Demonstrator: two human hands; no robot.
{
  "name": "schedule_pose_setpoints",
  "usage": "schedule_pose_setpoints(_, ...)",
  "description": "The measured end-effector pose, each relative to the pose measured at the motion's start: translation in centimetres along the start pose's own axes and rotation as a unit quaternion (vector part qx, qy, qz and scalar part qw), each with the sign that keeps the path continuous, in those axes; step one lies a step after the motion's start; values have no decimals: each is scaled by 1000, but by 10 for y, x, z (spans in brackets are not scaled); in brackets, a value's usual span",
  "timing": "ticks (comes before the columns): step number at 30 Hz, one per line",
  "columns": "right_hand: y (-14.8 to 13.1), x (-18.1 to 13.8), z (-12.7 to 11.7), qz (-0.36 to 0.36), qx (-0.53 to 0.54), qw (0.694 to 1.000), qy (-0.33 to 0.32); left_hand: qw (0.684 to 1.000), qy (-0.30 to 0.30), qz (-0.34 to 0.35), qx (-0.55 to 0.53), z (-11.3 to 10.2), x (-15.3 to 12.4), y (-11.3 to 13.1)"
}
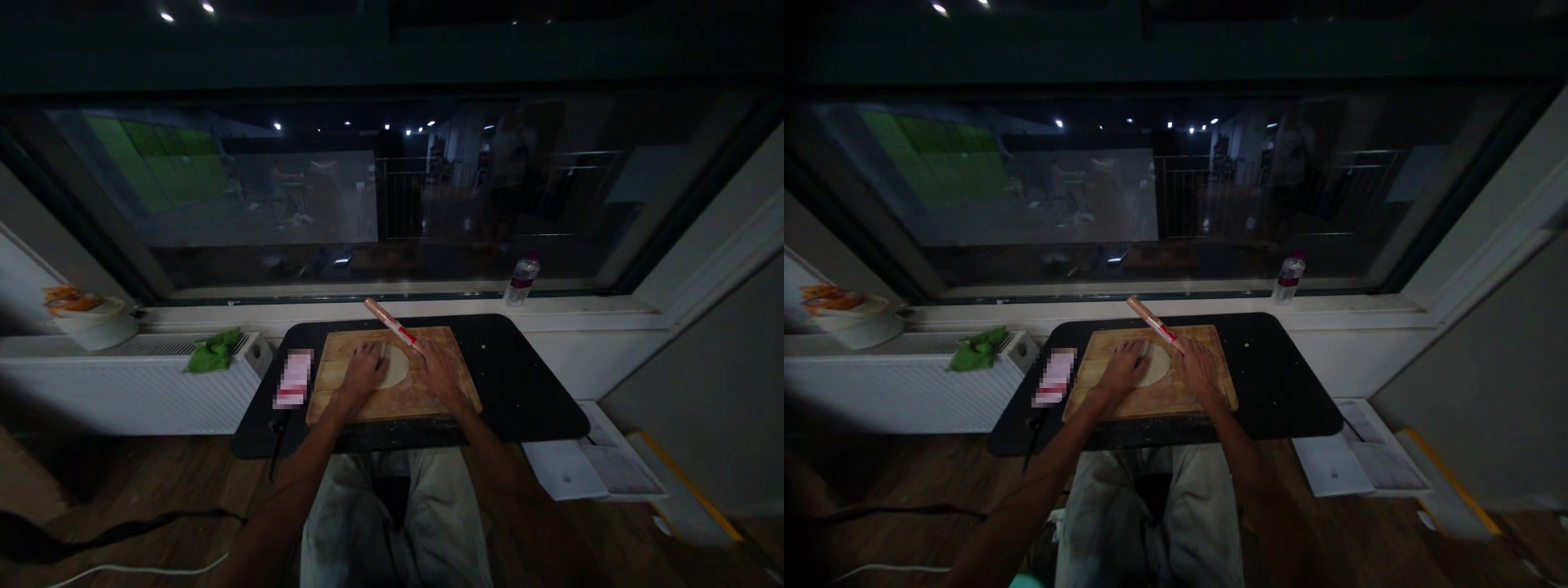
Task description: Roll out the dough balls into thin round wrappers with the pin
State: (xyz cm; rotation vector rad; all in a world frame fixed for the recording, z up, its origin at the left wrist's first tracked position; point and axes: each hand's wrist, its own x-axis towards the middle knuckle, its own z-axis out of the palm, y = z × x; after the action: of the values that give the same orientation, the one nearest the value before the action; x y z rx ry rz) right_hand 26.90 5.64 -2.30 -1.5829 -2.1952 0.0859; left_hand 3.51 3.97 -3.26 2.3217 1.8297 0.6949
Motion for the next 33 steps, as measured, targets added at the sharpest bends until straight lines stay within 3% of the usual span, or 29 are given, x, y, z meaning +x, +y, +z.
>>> schedule_pose_setpoints(5,0,-1,-1,1,-5,1000,5,996,-29,74,33,8,1,25)
schedule_pose_setpoints(10,-3,-1,-4,2,2,1000,4,994,-34,96,35,13,-1,25)
schedule_pose_setpoints(24,-4,-1,-6,7,8,1000,6,993,-55,99,29,10,-1,25)
schedule_pose_setpoints(33,-4,-2,-7,-9,19,1000,12,996,-41,66,47,14,-9,28)
